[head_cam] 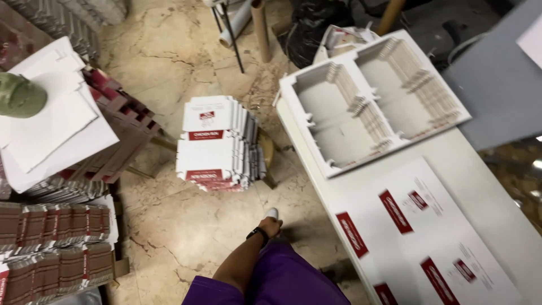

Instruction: Stripping waste material from die-cut cardboard sheets to prepare box templates for assembly.

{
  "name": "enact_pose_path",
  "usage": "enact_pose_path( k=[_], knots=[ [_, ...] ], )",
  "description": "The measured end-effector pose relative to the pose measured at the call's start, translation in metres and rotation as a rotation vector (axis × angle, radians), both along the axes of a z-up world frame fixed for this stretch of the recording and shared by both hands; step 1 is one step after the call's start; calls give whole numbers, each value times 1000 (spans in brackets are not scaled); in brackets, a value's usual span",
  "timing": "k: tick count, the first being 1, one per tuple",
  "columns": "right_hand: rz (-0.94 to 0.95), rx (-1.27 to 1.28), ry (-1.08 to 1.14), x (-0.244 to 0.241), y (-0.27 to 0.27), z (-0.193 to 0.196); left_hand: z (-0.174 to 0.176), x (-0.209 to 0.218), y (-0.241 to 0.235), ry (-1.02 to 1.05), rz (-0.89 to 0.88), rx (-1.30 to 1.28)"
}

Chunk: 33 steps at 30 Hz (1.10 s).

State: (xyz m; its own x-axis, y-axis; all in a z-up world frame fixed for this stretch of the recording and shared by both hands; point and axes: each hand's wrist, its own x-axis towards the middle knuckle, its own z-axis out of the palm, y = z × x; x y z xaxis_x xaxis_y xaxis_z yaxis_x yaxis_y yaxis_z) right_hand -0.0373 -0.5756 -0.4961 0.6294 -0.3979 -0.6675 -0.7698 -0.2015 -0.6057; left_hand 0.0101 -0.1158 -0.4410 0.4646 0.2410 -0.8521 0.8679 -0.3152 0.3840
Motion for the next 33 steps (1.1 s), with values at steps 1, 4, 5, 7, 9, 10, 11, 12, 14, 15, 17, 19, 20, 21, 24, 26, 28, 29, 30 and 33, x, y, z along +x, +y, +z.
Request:
enact_pose_path(
  k=[1,4,5,7,9,10,11,12,14,15,17,19,20,21,24,26,28,29,30,33],
  knots=[
    [-34,16,0,9,-9,-6,10,5,-19,-22,-51,9],
    [-150,58,-2,39,-32,-15,58,16,-84,-93,-103,0],
    [-206,49,22,26,-48,-1,51,17,-102,-62,-136,-28],
    [-331,26,74,-10,-80,21,30,13,-143,-177,-138,-3],
    [-476,4,116,-36,-87,66,33,-4,-173,-218,-149,-114],
    [-553,-4,129,-42,-86,88,34,-6,-185,-291,-114,-192],
    [-607,-20,151,-32,-75,117,41,-10,-199,-262,-162,-214],
    [-544,43,119,-25,-61,149,48,-13,-214,-217,-108,-153],
    [-535,100,87,-20,-46,187,67,-9,-231,-170,-109,-99],
    [-507,129,112,-20,-46,191,80,-7,-232,-156,-73,-139],
    [-521,161,139,-19,-44,203,81,-6,-233,-129,-76,-180],
    [-455,155,160,-16,-42,220,56,-11,-234,-196,259,-446],
    [-494,153,165,-14,-40,220,54,-8,-236,-179,224,-452],
    [-468,185,161,-15,-40,221,52,-9,-239,-171,262,-460],
    [-456,215,176,-21,-45,220,68,-10,-252,-140,290,-466],
    [-453,223,186,-14,-46,232,77,-5,-257,-134,291,-460],
    [-419,249,231,-5,-42,260,78,-5,-261,-85,357,-461],
    [-433,253,232,-6,-44,263,85,-5,-265,-80,344,-459],
    [-403,261,214,-7,-45,265,91,-4,-269,-62,346,-453],
    [-352,264,196,-13,-53,250,97,-2,-277,-18,362,-443]
  ],
)
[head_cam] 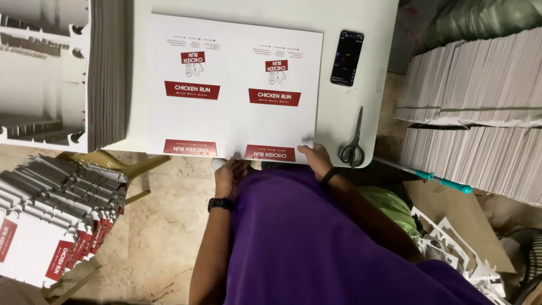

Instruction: Stripping waste material from die-cut cardboard sheets to prepare box templates for assembly.

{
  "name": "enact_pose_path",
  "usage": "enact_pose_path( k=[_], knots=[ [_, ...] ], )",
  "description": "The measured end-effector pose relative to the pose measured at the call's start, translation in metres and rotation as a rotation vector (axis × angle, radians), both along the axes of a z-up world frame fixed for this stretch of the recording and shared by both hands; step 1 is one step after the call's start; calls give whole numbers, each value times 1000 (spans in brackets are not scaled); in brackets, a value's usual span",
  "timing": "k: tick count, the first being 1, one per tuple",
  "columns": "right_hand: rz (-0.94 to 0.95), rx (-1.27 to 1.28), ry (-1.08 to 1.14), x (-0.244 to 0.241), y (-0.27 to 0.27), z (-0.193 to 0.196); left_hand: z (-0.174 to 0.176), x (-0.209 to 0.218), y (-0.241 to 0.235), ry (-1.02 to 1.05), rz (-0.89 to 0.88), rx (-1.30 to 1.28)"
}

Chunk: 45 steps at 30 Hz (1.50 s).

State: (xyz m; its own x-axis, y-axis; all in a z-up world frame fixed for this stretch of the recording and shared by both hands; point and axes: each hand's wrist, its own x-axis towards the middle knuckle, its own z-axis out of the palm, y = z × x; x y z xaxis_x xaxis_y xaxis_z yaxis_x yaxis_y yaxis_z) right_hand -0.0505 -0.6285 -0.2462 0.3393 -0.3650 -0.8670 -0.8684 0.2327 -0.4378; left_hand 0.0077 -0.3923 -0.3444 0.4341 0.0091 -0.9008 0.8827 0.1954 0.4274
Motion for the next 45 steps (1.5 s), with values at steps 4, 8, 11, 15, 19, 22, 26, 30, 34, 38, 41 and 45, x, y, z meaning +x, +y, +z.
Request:
enact_pose_path(
  k=[4,8,11,15,19,22,26,30,34,38,41,45],
  knots=[
    [35,17,9,-1,-6,-6,18,3,-12,74,15,-7],
    [56,32,32,-15,-14,-33,-6,2,-17,89,-1,-26],
    [31,37,-2,-44,-26,-94,-3,2,-24,137,-12,-32],
    [-46,40,-62,-24,-22,-35,28,5,-40,148,-51,-94],
    [1,71,-134,-6,-28,11,10,1,-36,206,81,-117],
    [38,110,-100,1,-26,11,3,-2,-32,228,96,-138],
    [-29,149,-112,6,-25,12,5,-4,-27,195,96,-186],
    [-9,162,-71,9,-24,19,-5,-6,-16,204,160,-251],
    [3,154,-30,5,-26,7,-2,-6,-13,204,157,-263],
    [5,156,-26,2,-27,-5,-6,-5,-9,210,155,-259],
    [-20,152,-31,6,-22,11,-15,-9,-3,223,115,-237],
    [-17,151,-38,1,-27,10,-16,-11,-11,226,115,-222]
  ],
)
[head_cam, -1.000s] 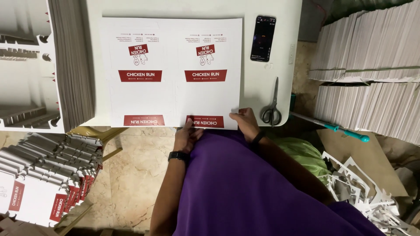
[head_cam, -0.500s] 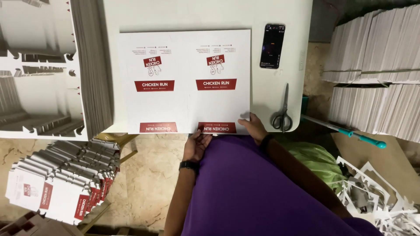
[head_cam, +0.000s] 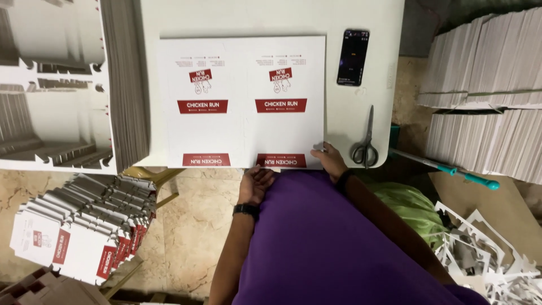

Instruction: Stripping waste material from die-cut cardboard sheets to prepare box templates for assembly.

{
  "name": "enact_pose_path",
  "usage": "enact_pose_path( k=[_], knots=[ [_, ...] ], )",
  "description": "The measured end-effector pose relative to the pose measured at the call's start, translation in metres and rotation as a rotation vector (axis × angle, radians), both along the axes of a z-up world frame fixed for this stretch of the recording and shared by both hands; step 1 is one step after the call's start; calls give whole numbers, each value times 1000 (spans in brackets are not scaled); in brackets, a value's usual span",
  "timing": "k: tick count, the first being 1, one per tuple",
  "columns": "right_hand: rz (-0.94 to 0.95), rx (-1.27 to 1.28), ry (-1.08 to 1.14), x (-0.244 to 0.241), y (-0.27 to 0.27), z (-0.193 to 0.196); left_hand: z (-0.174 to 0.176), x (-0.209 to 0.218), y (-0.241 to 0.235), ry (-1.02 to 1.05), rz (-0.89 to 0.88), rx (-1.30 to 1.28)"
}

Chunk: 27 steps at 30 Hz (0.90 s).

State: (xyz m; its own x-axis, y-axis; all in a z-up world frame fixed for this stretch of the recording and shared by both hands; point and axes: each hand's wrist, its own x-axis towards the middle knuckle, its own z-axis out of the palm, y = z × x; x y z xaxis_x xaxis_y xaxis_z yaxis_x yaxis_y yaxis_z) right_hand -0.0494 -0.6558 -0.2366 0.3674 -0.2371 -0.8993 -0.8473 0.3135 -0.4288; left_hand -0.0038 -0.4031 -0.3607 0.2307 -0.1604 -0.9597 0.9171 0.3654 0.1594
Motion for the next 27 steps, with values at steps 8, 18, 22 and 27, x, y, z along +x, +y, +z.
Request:
enact_pose_path(
  k=[8,18,22,27],
  knots=[
    [-50,10,-5,7,2,30,15,-1,-7,-41,52,-21],
    [-190,74,-54,-16,-32,-41,38,-3,-30,-131,-21,-56],
    [-219,122,-96,0,-35,-26,92,9,-45,-181,55,-43],
    [-349,163,-139,48,-44,-11,99,11,-44,-216,86,-28]
  ],
)
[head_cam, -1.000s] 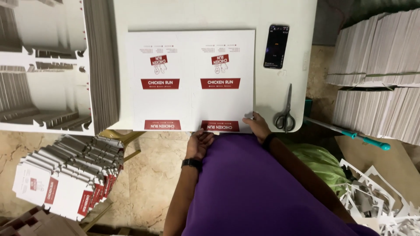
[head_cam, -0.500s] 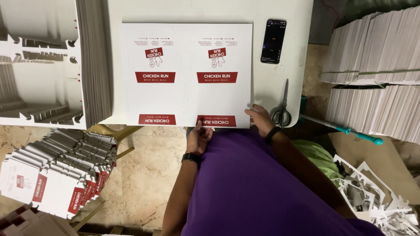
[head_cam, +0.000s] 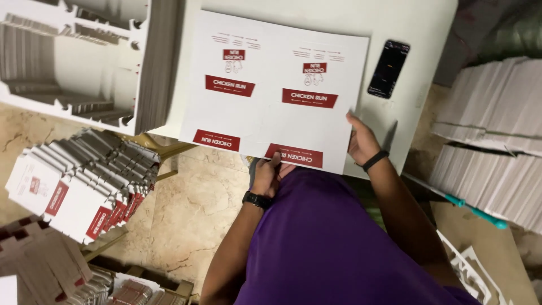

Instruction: Stripping waste material from die-cut cardboard sheets to prepare box templates for assembly.

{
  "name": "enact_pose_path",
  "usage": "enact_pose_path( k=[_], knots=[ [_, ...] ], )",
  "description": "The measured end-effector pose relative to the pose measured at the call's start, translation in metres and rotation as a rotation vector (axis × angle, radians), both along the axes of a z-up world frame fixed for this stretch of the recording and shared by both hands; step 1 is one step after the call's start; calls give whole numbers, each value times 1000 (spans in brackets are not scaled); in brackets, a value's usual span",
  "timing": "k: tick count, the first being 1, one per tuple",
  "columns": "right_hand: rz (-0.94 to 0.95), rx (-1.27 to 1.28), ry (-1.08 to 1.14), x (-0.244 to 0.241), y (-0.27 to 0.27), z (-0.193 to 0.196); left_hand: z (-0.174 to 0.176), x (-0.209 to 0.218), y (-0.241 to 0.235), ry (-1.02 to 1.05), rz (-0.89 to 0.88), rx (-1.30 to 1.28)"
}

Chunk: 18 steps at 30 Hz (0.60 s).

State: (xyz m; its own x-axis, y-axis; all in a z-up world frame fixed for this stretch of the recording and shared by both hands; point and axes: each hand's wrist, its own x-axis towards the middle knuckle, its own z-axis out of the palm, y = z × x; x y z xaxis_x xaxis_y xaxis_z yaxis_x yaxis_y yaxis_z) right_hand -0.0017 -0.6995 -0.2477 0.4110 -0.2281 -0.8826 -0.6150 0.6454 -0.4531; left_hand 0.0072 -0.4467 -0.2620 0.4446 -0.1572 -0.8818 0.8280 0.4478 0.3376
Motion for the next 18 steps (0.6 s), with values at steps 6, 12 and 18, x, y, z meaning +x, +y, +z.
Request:
enact_pose_path(
  k=[6,12,18],
  knots=[
    [79,-261,-121,43,-3,-35,-24,-8,10,-25,-94,19],
    [284,-820,-447,37,46,22,-7,16,77,-123,-411,271],
    [315,-925,-704,20,73,175,51,100,121,-657,-233,627]
  ],
)
